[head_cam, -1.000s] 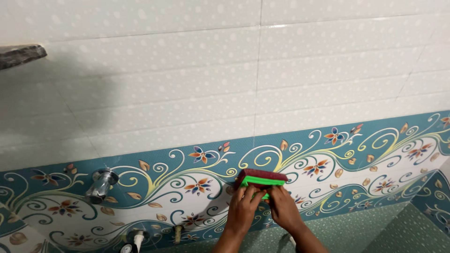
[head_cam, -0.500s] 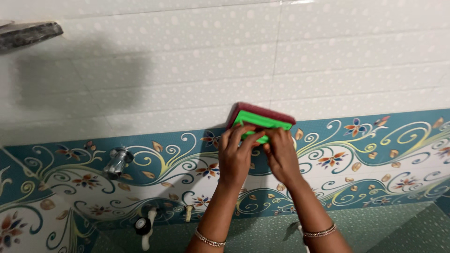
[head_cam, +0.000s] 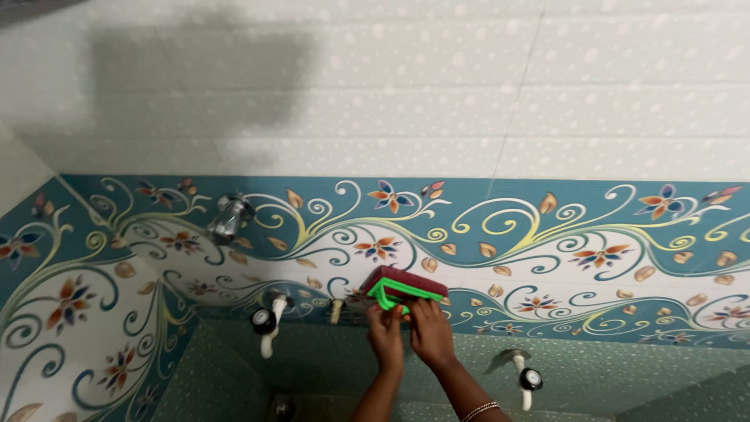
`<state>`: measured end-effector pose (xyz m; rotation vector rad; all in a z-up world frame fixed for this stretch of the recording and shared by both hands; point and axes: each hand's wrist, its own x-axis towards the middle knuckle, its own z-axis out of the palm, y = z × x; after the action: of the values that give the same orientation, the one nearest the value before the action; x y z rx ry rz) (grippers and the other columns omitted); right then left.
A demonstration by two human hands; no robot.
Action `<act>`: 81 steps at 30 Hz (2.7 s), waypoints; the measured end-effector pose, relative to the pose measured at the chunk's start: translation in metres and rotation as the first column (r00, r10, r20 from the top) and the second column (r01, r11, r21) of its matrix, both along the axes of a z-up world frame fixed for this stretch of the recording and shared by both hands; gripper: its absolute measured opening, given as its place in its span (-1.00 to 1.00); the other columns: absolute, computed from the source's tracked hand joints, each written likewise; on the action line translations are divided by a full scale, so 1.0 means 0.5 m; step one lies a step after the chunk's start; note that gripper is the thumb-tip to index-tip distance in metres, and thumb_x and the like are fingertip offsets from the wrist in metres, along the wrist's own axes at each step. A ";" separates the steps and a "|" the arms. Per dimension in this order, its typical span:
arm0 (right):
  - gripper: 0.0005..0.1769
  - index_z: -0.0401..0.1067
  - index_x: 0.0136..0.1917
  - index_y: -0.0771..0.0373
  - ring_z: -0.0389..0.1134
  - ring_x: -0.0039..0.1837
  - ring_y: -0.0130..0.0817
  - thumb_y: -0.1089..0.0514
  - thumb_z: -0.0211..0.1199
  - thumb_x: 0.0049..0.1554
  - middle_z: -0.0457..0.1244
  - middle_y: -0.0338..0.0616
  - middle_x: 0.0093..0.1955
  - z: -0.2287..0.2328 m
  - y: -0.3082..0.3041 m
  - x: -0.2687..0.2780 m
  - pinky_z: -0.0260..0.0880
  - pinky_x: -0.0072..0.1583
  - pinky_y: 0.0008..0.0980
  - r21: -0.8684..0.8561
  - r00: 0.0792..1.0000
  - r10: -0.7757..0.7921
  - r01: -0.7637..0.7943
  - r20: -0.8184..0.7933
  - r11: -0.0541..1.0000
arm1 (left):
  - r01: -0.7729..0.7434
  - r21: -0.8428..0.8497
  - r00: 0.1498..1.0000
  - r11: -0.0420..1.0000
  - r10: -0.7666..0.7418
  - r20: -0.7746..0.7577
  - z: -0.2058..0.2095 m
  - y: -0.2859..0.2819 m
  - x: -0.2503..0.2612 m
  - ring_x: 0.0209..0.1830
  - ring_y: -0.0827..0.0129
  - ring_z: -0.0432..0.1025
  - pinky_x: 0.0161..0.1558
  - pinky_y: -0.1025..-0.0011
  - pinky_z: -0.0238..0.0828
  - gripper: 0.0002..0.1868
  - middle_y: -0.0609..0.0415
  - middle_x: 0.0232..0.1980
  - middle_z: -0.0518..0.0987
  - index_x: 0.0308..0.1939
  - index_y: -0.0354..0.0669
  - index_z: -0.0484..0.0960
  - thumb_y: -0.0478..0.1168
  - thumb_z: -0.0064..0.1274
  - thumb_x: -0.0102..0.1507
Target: The person scrubs the patterned tiles on a bathroom wall using a green sponge and pours water over the surface with a pink plastic mug.
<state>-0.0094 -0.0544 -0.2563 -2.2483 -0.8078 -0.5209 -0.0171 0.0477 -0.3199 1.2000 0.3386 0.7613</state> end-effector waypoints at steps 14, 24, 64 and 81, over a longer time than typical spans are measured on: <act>-0.75 0.33 0.19 0.34 0.22 0.12 0.22 0.18 0.09 0.29 0.21 0.19 0.06 0.347 0.125 0.022 0.20 0.15 0.06 0.434 0.959 -0.049 -0.080 0.278 0.897 | 0.182 0.098 0.921 0.978 -0.204 0.332 0.492 0.085 0.013 -0.40 0.60 0.35 -0.36 0.51 0.31 -0.79 0.16 -0.27 0.59 -0.04 -0.35 0.61 -0.27 0.21 0.33; -0.65 0.38 0.18 0.28 0.26 0.06 0.08 0.21 0.17 0.10 0.28 0.05 -0.01 0.128 0.275 -0.019 0.21 0.02 0.02 0.072 0.976 0.153 -0.165 0.152 0.984 | -0.024 -0.228 0.997 0.973 0.040 0.068 0.170 0.268 -0.054 -0.36 0.56 0.40 -0.31 0.48 0.36 -0.70 0.19 -0.26 0.54 0.06 -0.29 0.59 -0.14 0.11 0.36; -0.67 0.46 0.11 0.16 0.34 0.03 0.00 0.19 0.29 0.05 0.33 -0.04 -0.08 0.135 0.394 -0.051 0.27 0.03 -0.03 0.196 0.979 0.150 -0.175 0.135 0.965 | 0.007 -0.229 0.998 0.973 0.009 0.069 0.175 0.395 -0.075 -0.36 0.52 0.40 -0.32 0.47 0.37 -0.59 0.13 -0.23 0.57 0.12 -0.27 0.57 -0.01 0.06 0.38; -0.56 0.39 0.08 0.23 0.30 0.11 0.07 0.29 0.27 -0.13 0.32 0.02 -0.05 0.253 0.574 -0.021 0.23 0.07 0.00 0.067 0.911 0.270 -0.305 0.313 0.950 | -0.042 -0.320 0.996 0.947 0.064 0.057 0.311 0.597 -0.093 -0.30 0.35 0.47 -0.28 0.34 0.44 -0.56 0.04 -0.22 0.58 0.05 -0.19 0.60 0.07 0.14 0.31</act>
<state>-0.0197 0.2326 -0.1297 -1.9226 -1.2104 -0.7563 -0.0634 0.3462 -0.1644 0.8619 0.4230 0.7587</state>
